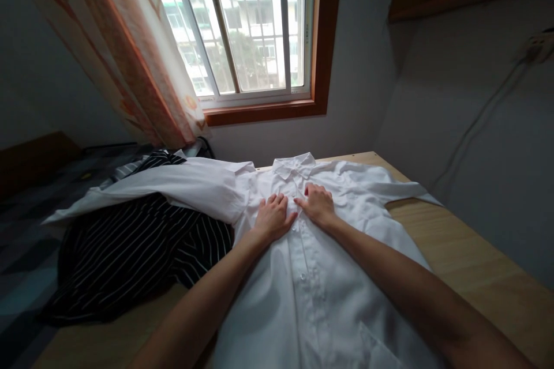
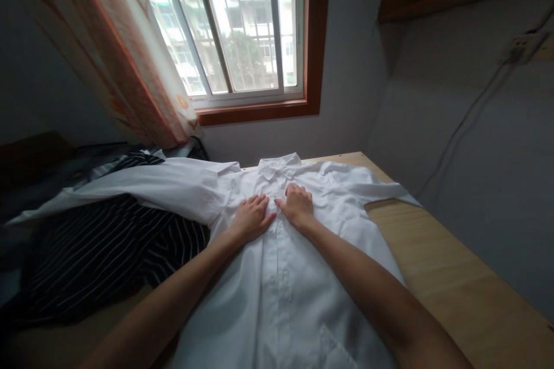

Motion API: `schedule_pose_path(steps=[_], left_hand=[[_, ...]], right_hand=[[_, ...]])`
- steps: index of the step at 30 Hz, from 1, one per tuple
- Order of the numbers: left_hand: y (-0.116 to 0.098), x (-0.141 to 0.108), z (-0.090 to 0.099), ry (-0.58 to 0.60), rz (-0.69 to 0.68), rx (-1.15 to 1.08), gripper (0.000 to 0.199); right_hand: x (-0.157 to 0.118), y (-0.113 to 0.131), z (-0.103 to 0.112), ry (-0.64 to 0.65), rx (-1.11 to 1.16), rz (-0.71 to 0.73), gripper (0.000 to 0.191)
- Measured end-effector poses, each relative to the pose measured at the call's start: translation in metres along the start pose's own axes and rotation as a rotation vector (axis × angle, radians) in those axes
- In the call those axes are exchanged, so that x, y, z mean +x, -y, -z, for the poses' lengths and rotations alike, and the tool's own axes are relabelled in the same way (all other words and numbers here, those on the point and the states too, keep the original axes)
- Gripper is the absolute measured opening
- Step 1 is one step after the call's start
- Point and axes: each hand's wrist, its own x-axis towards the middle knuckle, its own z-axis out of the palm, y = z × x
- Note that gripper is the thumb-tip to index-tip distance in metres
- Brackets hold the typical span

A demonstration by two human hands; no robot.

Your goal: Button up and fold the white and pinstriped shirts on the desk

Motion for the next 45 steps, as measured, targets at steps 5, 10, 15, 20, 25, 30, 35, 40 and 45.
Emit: schedule_pose_path(steps=[5, 10, 15, 20, 25, 30, 35, 40, 45], left_hand=[[-0.005, 0.007, 0.009, 0.007, -0.001, 0.07, 0.031], [-0.006, 0.031, 0.011, 0.039, 0.103, 0.094, 0.027], [-0.005, 0.056, 0.001, 0.023, 0.328, -0.108, 0.025], [-0.005, 0.061, -0.011, -0.045, 0.341, -0.204, 0.017], [-0.002, 0.057, -0.014, -0.082, 0.309, -0.214, 0.014], [0.0, 0.054, -0.017, -0.103, 0.298, -0.183, 0.015], [0.0, 0.054, -0.015, -0.07, 0.307, -0.223, 0.018], [-0.002, 0.057, -0.009, -0.063, 0.383, -0.363, 0.018], [-0.002, 0.06, -0.007, -0.036, 0.405, -0.487, 0.017]], right_hand=[[0.008, 0.001, -0.007, 0.019, 0.031, -0.093, 0.013], [0.016, -0.008, -0.01, 0.074, 0.116, -0.152, 0.015], [0.023, -0.009, -0.012, 0.075, 0.198, -0.218, 0.017], [0.024, -0.008, -0.015, 0.046, 0.241, -0.252, 0.017], [0.023, -0.004, -0.016, 0.016, 0.257, -0.239, 0.017], [0.023, 0.004, -0.013, -0.057, 0.226, -0.16, 0.018], [0.023, 0.007, -0.015, -0.027, 0.265, -0.138, 0.017], [0.017, 0.001, -0.02, -0.022, 0.294, -0.154, 0.018], [0.014, -0.005, -0.023, -0.074, 0.431, -0.154, 0.018]])
